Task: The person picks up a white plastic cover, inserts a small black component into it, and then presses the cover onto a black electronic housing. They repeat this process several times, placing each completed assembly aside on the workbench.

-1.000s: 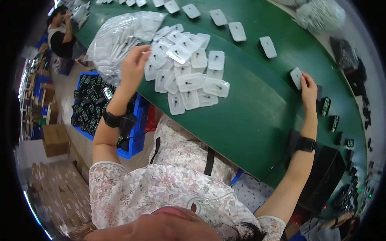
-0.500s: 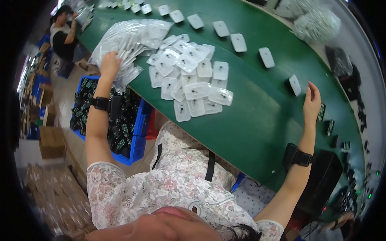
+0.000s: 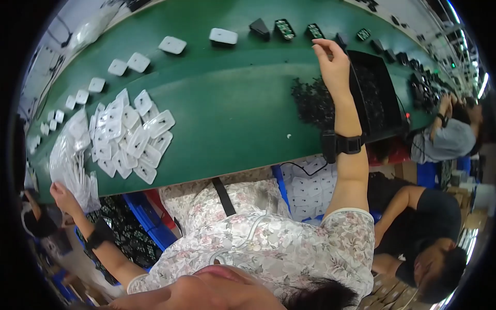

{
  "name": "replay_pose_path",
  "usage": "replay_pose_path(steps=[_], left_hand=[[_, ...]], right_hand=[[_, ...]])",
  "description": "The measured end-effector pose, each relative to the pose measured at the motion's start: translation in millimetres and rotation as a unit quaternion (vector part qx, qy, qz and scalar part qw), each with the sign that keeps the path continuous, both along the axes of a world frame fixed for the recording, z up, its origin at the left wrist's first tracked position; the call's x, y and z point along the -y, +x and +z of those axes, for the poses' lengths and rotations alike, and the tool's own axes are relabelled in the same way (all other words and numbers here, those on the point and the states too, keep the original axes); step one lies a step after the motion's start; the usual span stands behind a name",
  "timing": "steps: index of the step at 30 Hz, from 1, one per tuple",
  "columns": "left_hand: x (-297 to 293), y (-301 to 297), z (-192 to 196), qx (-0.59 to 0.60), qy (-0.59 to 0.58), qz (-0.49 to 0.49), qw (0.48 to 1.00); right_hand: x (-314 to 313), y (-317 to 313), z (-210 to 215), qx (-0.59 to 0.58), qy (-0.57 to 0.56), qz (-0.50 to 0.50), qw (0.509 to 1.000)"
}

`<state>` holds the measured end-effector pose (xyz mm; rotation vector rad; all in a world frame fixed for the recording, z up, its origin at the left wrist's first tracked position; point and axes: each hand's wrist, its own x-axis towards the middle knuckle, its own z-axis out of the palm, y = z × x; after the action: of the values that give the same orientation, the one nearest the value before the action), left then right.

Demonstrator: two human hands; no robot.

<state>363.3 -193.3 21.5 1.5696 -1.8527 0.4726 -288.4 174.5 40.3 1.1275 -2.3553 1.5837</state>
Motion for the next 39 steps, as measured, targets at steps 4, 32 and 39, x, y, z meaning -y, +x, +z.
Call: replay_pose_path(steps=[4, 32, 39], left_hand=[[-31, -81, 11, -0.395, 0.114, -0.307, 0.858], [-196, -390, -16, -0.325, 0.431, -0.554, 0.634], [-193, -389, -15, -0.334, 0.432, -0.521, 0.656]], right_hand=[[-2, 14, -6, -0.073, 0.13, -0.012, 0.989], [16, 43, -21, -0.077, 0.162, -0.021, 0.983], [61, 106, 4, 0.271, -0.04, 0.217, 0.937]])
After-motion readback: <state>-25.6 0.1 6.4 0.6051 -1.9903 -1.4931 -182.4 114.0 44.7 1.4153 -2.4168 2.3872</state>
